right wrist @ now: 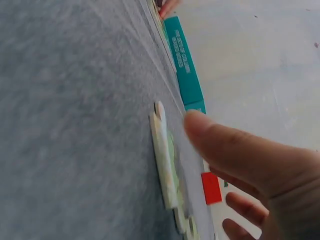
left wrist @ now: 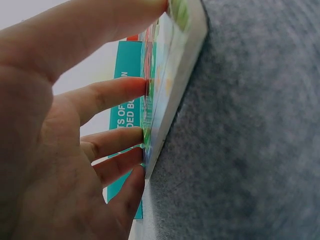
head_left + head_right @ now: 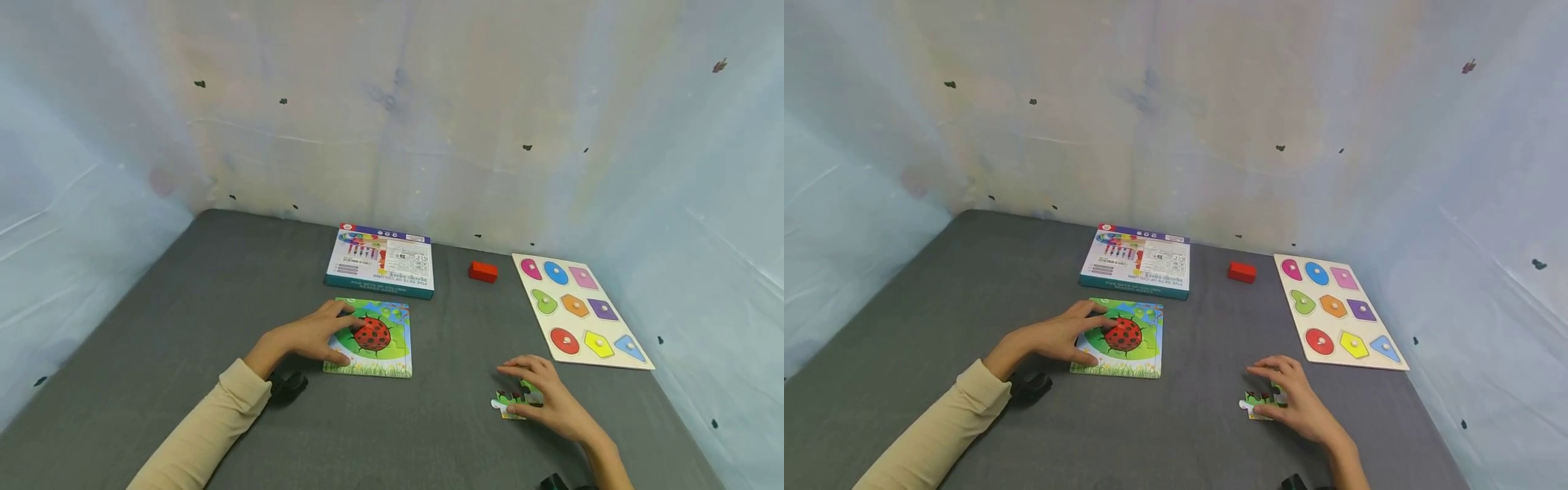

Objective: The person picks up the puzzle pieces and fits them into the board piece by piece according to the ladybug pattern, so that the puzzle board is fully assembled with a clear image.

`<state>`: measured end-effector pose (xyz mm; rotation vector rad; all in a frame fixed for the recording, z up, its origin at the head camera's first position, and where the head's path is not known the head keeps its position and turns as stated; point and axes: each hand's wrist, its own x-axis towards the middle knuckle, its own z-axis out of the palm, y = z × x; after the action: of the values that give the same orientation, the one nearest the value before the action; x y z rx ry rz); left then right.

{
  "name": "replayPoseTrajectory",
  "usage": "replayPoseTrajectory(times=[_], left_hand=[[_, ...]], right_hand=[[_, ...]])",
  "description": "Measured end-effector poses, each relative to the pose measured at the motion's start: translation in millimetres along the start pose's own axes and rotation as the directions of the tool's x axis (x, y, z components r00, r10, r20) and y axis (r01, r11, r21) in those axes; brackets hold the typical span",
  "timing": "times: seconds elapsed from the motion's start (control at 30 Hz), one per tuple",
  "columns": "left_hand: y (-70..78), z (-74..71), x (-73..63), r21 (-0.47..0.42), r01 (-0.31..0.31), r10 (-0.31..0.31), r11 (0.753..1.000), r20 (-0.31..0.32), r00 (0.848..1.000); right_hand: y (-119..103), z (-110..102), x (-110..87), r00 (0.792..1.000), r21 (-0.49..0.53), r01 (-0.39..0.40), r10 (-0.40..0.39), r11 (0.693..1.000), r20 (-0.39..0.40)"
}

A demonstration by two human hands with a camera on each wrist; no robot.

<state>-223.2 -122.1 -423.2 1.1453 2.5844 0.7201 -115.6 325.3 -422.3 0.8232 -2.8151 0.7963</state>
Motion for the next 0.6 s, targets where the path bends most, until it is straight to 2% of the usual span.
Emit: replayPoseTrajectory(times=[0.27, 0.6], left_hand=[[1.4, -0.2, -0.2, -0.011, -0.005, 0.005, 1.000, -0.001, 1.000], [1.4, 0.3, -0.4, -0.010, -0.003, 0.002, 1.000, -0.008, 1.000]], right_hand=[[-0.4, 0.5, -13.8, 0.998, -0.049, -0.045, 0.048, 0.998, 0.050], [-1.2, 4.6, -9.5, 0.998, -0.062, -0.048, 0.050, 0.997, 0.036]])
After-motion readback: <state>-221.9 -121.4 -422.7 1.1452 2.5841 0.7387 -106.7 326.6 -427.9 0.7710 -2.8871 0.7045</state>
